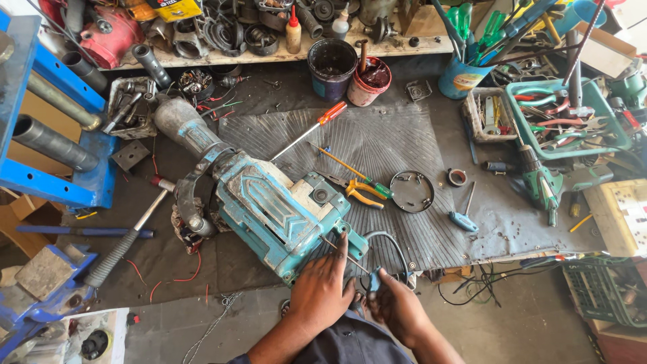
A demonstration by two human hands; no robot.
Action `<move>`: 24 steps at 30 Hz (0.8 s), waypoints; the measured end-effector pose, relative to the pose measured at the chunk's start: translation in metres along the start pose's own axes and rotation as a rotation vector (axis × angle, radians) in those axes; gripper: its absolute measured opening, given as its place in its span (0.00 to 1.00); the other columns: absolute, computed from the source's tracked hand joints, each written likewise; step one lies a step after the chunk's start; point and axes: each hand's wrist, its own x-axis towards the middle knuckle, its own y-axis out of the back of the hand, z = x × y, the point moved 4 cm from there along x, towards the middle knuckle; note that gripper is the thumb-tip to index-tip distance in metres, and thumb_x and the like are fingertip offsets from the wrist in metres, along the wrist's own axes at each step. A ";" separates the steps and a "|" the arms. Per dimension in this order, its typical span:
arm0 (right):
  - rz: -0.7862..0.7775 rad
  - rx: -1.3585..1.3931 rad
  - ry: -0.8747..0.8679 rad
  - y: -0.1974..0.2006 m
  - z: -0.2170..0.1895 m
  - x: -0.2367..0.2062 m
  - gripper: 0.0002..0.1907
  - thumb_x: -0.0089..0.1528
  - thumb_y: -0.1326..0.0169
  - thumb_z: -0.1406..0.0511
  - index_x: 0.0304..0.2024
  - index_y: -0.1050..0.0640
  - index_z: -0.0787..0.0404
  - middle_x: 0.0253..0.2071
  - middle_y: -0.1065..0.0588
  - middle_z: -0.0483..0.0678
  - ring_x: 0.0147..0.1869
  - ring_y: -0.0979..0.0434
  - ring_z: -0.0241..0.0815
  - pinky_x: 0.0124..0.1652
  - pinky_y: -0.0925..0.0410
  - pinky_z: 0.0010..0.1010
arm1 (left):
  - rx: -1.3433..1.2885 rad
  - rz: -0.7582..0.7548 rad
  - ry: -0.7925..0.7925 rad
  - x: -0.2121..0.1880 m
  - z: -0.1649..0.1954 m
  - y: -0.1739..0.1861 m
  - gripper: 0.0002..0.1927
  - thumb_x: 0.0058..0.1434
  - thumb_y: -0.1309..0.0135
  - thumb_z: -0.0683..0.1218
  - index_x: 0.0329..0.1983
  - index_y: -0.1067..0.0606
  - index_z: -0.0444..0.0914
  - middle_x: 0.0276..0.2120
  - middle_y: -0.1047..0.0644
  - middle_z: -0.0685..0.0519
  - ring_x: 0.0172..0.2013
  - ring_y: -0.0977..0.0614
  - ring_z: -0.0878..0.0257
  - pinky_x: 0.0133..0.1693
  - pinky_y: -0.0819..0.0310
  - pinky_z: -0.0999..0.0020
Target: The person kneads an orange putty-like material in their hands, then works on a teal demolition hammer lying on the workbench, using a screwdriver to loosen and adjust a component on the tool's body and handling a small part and wire near the machine.
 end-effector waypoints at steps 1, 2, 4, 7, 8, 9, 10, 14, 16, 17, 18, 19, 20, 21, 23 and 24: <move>-0.002 0.027 -0.009 -0.001 -0.002 -0.001 0.22 0.63 0.43 0.56 0.46 0.26 0.69 0.36 0.25 0.51 0.31 0.26 0.40 0.30 0.32 0.30 | -0.004 0.000 0.000 0.000 0.001 0.000 0.52 0.56 0.38 0.47 0.75 0.56 0.25 0.53 0.23 0.33 0.49 0.20 0.44 0.51 0.28 0.54; 0.007 0.024 -0.013 0.000 -0.006 -0.004 0.22 0.62 0.43 0.56 0.46 0.25 0.69 0.36 0.25 0.51 0.31 0.26 0.39 0.30 0.32 0.30 | -0.007 0.003 -0.003 0.000 0.001 0.001 0.52 0.56 0.38 0.47 0.74 0.56 0.25 0.53 0.23 0.33 0.49 0.20 0.44 0.50 0.28 0.54; 0.104 -0.233 0.231 0.000 -0.024 -0.013 0.20 0.62 0.42 0.57 0.46 0.25 0.68 0.36 0.25 0.51 0.30 0.26 0.39 0.29 0.33 0.29 | -0.007 -0.004 0.004 0.000 0.001 0.001 0.53 0.56 0.38 0.47 0.74 0.56 0.25 0.53 0.23 0.34 0.49 0.20 0.44 0.50 0.28 0.54; 0.193 -0.740 0.795 -0.008 -0.050 -0.034 0.18 0.61 0.42 0.59 0.46 0.24 0.67 0.36 0.25 0.50 0.30 0.26 0.39 0.27 0.33 0.28 | 0.005 -0.017 0.012 0.000 0.000 0.001 0.52 0.57 0.38 0.47 0.75 0.56 0.25 0.54 0.24 0.34 0.49 0.20 0.45 0.50 0.28 0.54; 0.193 -0.856 0.880 -0.010 -0.051 -0.036 0.17 0.62 0.41 0.58 0.44 0.22 0.66 0.36 0.25 0.51 0.28 0.27 0.37 0.25 0.34 0.26 | 0.011 -0.010 0.009 0.000 0.000 0.001 0.52 0.57 0.38 0.47 0.75 0.56 0.25 0.54 0.24 0.34 0.49 0.20 0.45 0.50 0.28 0.55; 0.192 -0.765 0.641 -0.006 -0.042 -0.028 0.16 0.63 0.42 0.58 0.41 0.22 0.66 0.32 0.25 0.50 0.28 0.28 0.38 0.27 0.34 0.28 | 0.017 -0.005 0.004 0.000 0.000 0.001 0.52 0.57 0.39 0.47 0.75 0.56 0.25 0.54 0.24 0.34 0.49 0.20 0.45 0.50 0.28 0.55; 0.190 -0.668 0.410 -0.003 -0.031 -0.018 0.16 0.65 0.43 0.57 0.37 0.21 0.66 0.28 0.25 0.50 0.28 0.28 0.38 0.28 0.35 0.29 | 0.015 -0.001 0.008 0.000 0.000 0.000 0.52 0.57 0.38 0.47 0.75 0.56 0.25 0.54 0.24 0.34 0.49 0.20 0.45 0.50 0.28 0.55; 0.128 -0.301 0.070 0.009 -0.003 -0.003 0.27 0.69 0.52 0.51 0.33 0.20 0.69 0.23 0.25 0.52 0.24 0.28 0.41 0.26 0.35 0.31 | 0.002 -0.009 0.042 0.002 0.000 -0.003 0.52 0.57 0.38 0.47 0.75 0.55 0.25 0.51 0.23 0.35 0.49 0.20 0.45 0.51 0.28 0.55; 0.112 -0.168 0.035 0.010 -0.002 -0.004 0.30 0.70 0.54 0.49 0.34 0.21 0.70 0.25 0.25 0.53 0.23 0.28 0.41 0.25 0.35 0.30 | -0.007 -0.023 0.051 0.003 -0.001 -0.003 0.52 0.58 0.38 0.47 0.75 0.55 0.25 0.51 0.22 0.36 0.49 0.20 0.46 0.51 0.28 0.55; 0.144 -0.210 0.089 0.010 -0.007 -0.007 0.30 0.69 0.53 0.48 0.36 0.21 0.71 0.27 0.25 0.53 0.24 0.28 0.40 0.26 0.35 0.30 | -0.012 -0.025 0.049 0.003 -0.002 -0.003 0.52 0.58 0.38 0.48 0.75 0.55 0.25 0.50 0.22 0.37 0.49 0.20 0.46 0.51 0.28 0.55; 0.188 -0.338 0.232 0.008 -0.016 -0.010 0.30 0.69 0.53 0.48 0.38 0.22 0.71 0.29 0.25 0.53 0.24 0.28 0.39 0.26 0.35 0.29 | -0.020 -0.033 0.049 0.002 -0.003 -0.003 0.52 0.58 0.38 0.48 0.75 0.55 0.25 0.50 0.22 0.37 0.49 0.20 0.46 0.51 0.28 0.56; 0.222 -0.522 0.462 0.006 -0.029 -0.018 0.30 0.69 0.53 0.47 0.39 0.23 0.71 0.32 0.25 0.52 0.25 0.28 0.38 0.26 0.35 0.28 | -0.020 -0.007 0.030 0.002 -0.004 -0.002 0.53 0.57 0.38 0.48 0.75 0.55 0.25 0.51 0.23 0.36 0.48 0.20 0.46 0.51 0.28 0.55; 0.242 -0.701 0.715 0.000 -0.040 -0.026 0.30 0.68 0.52 0.47 0.41 0.24 0.71 0.34 0.25 0.52 0.26 0.28 0.37 0.26 0.35 0.27 | -0.020 0.022 0.010 0.002 -0.005 -0.001 0.53 0.55 0.37 0.48 0.74 0.55 0.24 0.51 0.23 0.35 0.48 0.20 0.45 0.50 0.28 0.55; 0.230 -0.832 0.892 -0.007 -0.044 -0.031 0.31 0.68 0.52 0.46 0.43 0.25 0.71 0.36 0.24 0.52 0.26 0.27 0.36 0.27 0.34 0.27 | -0.021 0.045 -0.007 0.000 -0.005 0.000 0.54 0.54 0.37 0.48 0.74 0.55 0.24 0.51 0.23 0.33 0.48 0.20 0.45 0.50 0.28 0.55; 0.214 -0.922 0.903 -0.011 -0.040 -0.029 0.28 0.69 0.53 0.46 0.41 0.21 0.65 0.38 0.24 0.51 0.25 0.27 0.34 0.25 0.35 0.25 | -0.035 0.009 0.020 -0.002 -0.009 -0.001 0.53 0.56 0.37 0.48 0.74 0.55 0.25 0.52 0.24 0.34 0.48 0.20 0.45 0.50 0.28 0.55; 0.186 -0.659 0.597 -0.006 -0.027 -0.017 0.29 0.71 0.52 0.47 0.39 0.21 0.68 0.33 0.25 0.51 0.24 0.29 0.36 0.25 0.37 0.27 | -0.040 -0.008 0.024 -0.004 -0.011 -0.002 0.53 0.56 0.37 0.48 0.75 0.55 0.25 0.53 0.24 0.34 0.48 0.20 0.45 0.50 0.28 0.55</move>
